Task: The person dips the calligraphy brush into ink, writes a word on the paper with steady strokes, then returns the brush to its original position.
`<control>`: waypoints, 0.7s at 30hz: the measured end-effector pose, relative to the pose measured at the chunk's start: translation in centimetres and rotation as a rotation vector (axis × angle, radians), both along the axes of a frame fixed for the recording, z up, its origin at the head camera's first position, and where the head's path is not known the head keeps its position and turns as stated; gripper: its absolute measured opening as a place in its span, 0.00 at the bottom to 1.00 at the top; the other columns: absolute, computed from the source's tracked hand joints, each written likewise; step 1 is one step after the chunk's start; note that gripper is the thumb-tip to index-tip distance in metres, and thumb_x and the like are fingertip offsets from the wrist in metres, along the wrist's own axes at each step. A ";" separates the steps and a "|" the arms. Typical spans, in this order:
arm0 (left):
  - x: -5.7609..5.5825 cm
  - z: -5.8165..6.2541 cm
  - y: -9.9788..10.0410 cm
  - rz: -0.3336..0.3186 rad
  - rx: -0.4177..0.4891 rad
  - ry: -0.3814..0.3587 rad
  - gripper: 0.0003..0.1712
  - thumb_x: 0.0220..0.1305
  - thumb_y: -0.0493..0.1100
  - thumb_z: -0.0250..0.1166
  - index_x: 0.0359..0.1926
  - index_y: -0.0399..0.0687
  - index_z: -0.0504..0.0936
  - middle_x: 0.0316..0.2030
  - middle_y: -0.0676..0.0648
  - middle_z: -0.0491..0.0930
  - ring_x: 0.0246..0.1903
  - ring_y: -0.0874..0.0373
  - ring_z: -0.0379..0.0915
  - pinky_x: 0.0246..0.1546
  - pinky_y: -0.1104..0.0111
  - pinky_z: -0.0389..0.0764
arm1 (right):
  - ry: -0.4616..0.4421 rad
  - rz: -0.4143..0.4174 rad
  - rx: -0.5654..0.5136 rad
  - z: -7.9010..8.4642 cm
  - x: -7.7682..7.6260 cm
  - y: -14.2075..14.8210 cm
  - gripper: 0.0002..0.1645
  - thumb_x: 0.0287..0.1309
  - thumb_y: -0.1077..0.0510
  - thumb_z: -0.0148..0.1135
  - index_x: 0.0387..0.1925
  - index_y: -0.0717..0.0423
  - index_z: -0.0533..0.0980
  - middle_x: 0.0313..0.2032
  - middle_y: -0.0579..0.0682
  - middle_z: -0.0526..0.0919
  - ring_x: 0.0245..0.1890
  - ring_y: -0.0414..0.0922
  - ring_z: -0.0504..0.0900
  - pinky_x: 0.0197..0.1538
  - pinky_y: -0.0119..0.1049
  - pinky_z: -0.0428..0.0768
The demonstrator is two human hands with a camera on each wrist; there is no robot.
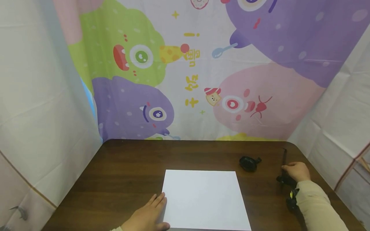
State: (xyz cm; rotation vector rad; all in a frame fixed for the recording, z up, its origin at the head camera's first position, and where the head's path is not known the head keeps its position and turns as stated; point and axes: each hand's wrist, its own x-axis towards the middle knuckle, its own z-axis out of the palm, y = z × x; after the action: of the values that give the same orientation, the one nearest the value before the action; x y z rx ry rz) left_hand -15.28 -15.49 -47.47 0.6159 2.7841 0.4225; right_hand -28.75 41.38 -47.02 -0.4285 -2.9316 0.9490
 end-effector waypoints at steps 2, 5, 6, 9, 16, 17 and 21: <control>0.0 0.0 0.0 -0.002 -0.002 0.002 0.51 0.55 0.63 0.69 0.69 0.34 0.64 0.73 0.37 0.59 0.70 0.32 0.55 0.57 0.39 0.71 | 0.003 -0.005 -0.007 0.0 0.0 0.0 0.35 0.60 0.50 0.57 0.53 0.81 0.70 0.41 0.72 0.83 0.50 0.72 0.76 0.49 0.57 0.76; 0.0 0.1 0.1 -0.004 -0.004 0.005 0.51 0.54 0.62 0.69 0.69 0.33 0.65 0.73 0.37 0.60 0.70 0.32 0.55 0.58 0.39 0.71 | 0.000 -0.012 -0.023 -0.1 -0.1 0.1 0.34 0.59 0.51 0.57 0.53 0.81 0.71 0.39 0.69 0.85 0.48 0.70 0.78 0.47 0.55 0.78; 0.0 0.1 0.1 -0.005 -0.004 0.005 0.51 0.54 0.62 0.69 0.69 0.33 0.65 0.73 0.37 0.60 0.70 0.32 0.55 0.57 0.39 0.71 | -0.001 -0.014 -0.033 -0.1 -0.2 0.2 0.34 0.59 0.51 0.57 0.53 0.81 0.71 0.37 0.68 0.86 0.47 0.69 0.80 0.47 0.54 0.78; 0.0 0.2 0.1 -0.005 -0.001 0.005 0.51 0.54 0.62 0.69 0.69 0.33 0.65 0.73 0.37 0.60 0.70 0.32 0.55 0.57 0.39 0.71 | -0.003 -0.015 -0.072 -0.2 -0.3 0.3 0.34 0.58 0.52 0.58 0.53 0.81 0.71 0.31 0.63 0.88 0.36 0.59 0.86 0.44 0.51 0.79; 0.1 0.3 0.1 -0.001 0.005 0.001 0.51 0.54 0.61 0.70 0.69 0.33 0.65 0.73 0.37 0.59 0.70 0.32 0.55 0.57 0.38 0.71 | 0.005 -0.033 -0.189 0.0 -0.6 0.4 0.33 0.59 0.56 0.58 0.55 0.83 0.68 0.24 0.54 0.87 0.22 0.34 0.80 0.32 0.31 0.77; 0.1 0.3 0.1 0.001 0.006 -0.002 0.51 0.54 0.61 0.70 0.69 0.33 0.65 0.73 0.37 0.59 0.71 0.32 0.55 0.57 0.38 0.71 | 0.009 -0.037 -0.229 0.0 -0.6 0.3 0.33 0.59 0.57 0.58 0.55 0.84 0.67 0.23 0.52 0.87 0.21 0.33 0.80 0.30 0.29 0.77; 0.1 0.2 0.1 0.001 0.003 -0.003 0.51 0.54 0.62 0.70 0.69 0.33 0.65 0.73 0.37 0.59 0.70 0.33 0.55 0.57 0.38 0.71 | 0.025 -0.045 -0.356 0.1 -0.5 0.3 0.35 0.59 0.59 0.57 0.58 0.86 0.63 0.21 0.40 0.82 0.20 0.30 0.79 0.28 0.25 0.78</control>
State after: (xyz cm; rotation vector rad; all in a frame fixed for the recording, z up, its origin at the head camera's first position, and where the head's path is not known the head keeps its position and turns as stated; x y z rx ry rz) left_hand -15.21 -15.41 -47.32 0.6135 2.7815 0.4274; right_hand -29.25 41.72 -46.93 -0.4858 -2.7161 1.4631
